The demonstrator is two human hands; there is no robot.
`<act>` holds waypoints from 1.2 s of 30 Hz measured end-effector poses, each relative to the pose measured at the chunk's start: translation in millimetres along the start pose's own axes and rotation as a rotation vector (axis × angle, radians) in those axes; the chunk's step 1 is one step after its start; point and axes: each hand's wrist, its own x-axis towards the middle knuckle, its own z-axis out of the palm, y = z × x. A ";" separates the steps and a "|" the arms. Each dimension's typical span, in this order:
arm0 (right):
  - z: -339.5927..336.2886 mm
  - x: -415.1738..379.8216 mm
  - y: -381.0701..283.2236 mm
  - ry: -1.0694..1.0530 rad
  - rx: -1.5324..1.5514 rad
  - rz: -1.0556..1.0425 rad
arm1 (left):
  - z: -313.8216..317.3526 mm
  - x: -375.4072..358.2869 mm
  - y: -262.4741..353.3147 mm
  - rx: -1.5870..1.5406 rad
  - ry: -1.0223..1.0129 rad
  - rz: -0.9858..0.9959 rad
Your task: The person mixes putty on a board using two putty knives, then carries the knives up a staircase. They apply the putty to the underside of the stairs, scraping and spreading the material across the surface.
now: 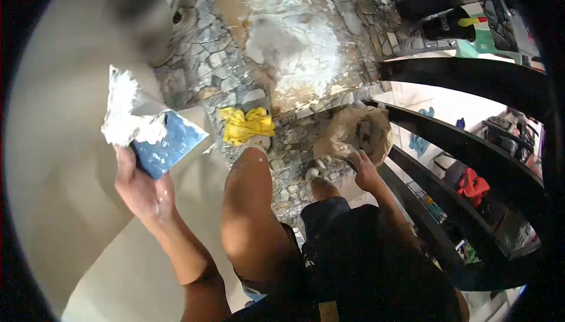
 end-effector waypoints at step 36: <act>-395.4 218.9 -200.2 0.040 -0.044 0.362 | 15.8 438.6 237.9 -0.610 0.414 -0.195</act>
